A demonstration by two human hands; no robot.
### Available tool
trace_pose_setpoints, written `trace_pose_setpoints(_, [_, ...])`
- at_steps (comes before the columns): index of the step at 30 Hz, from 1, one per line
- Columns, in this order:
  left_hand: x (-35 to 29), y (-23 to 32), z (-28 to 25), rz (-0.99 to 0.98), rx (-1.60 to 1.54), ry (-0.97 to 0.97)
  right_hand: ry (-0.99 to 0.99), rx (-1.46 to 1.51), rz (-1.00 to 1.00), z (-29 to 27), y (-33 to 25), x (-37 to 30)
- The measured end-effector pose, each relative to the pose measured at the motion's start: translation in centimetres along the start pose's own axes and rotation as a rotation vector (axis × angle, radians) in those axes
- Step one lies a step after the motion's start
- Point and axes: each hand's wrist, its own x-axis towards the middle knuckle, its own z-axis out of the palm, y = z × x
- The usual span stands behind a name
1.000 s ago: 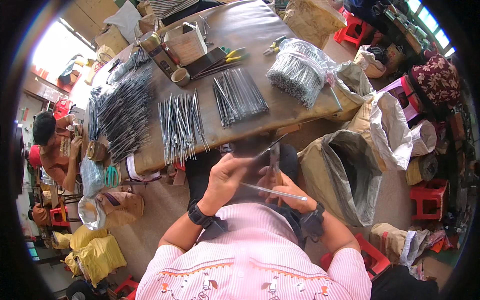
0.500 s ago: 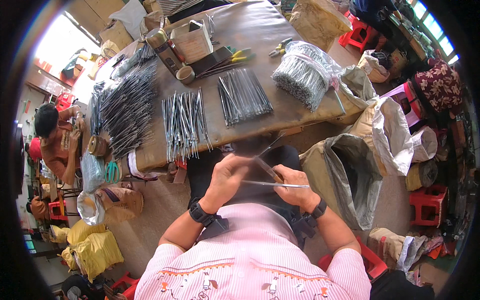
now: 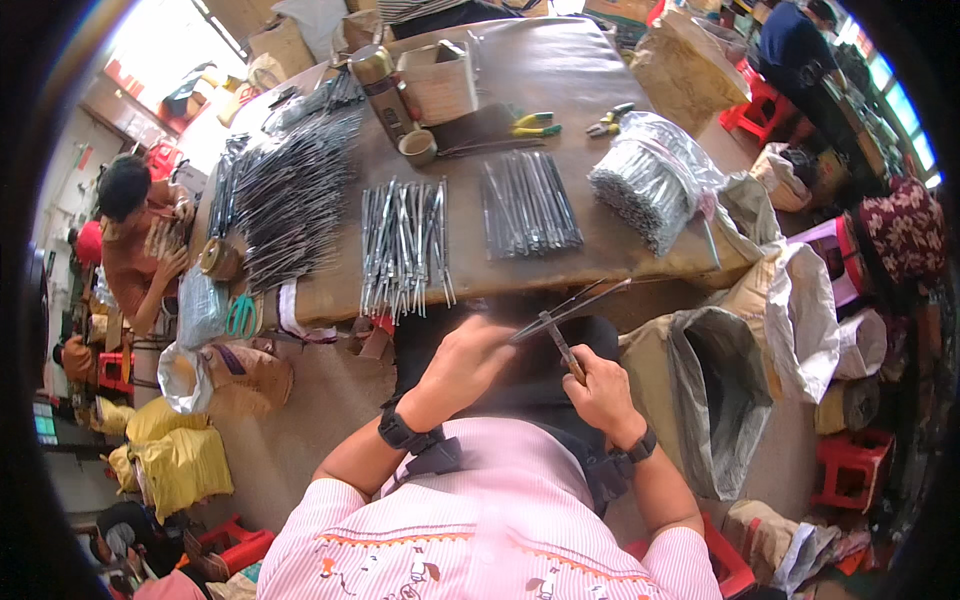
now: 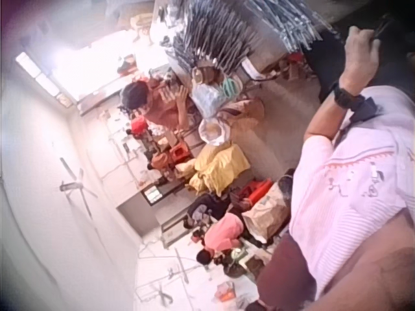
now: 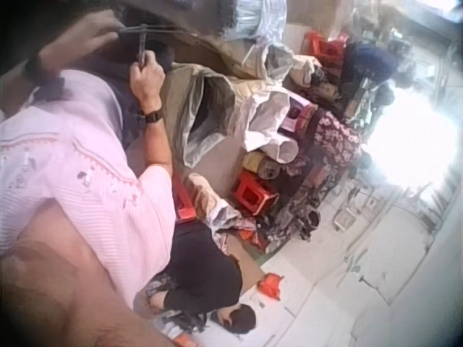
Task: The person repeatedly picks up thin metal rods from a table, uses pliers to cut them, and places the cut pieces back on the table. The task is performed continuously with other workers visible in the background.
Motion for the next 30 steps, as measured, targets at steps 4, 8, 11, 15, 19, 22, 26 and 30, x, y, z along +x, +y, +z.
trace_pose_setpoints(4, [0.3,-1.2,-0.2,-0.065,-0.088,0.021,0.003,0.039,-0.054,0.6,-0.4,0.9])
trace_pose_setpoints(8, [1.9,-4.7,-1.4,-0.239,-0.348,0.126,-0.03,0.205,-0.042,0.8,0.1,1.3])
trace_pose_setpoints(11, [4.0,-8.7,-4.6,-0.38,-0.481,0.224,-0.048,0.382,0.011,0.7,0.6,1.2])
trace_pose_setpoints(15, [5.0,-11.3,-7.1,-0.48,-0.614,0.234,-0.069,0.561,0.112,0.5,1.2,0.7])
trace_pose_setpoints(19, [3.9,-9.8,-6.9,-0.424,-0.321,0.293,-0.063,0.595,0.095,0.7,1.0,0.3])
trace_pose_setpoints(22, [3.3,-8.1,-5.9,-0.06,0.349,0.429,-0.119,0.797,0.18,0.5,0.5,-0.1])
trace_pose_setpoints(26, [6.4,-7.6,-3.1,-0.153,0.207,0.393,-0.148,0.954,0.222,1.3,-1.0,-0.2])
trace_pose_setpoints(30, [10.6,-9.1,0.1,-0.256,0.289,0.325,-0.183,0.885,0.171,1.2,-1.1,0.3])
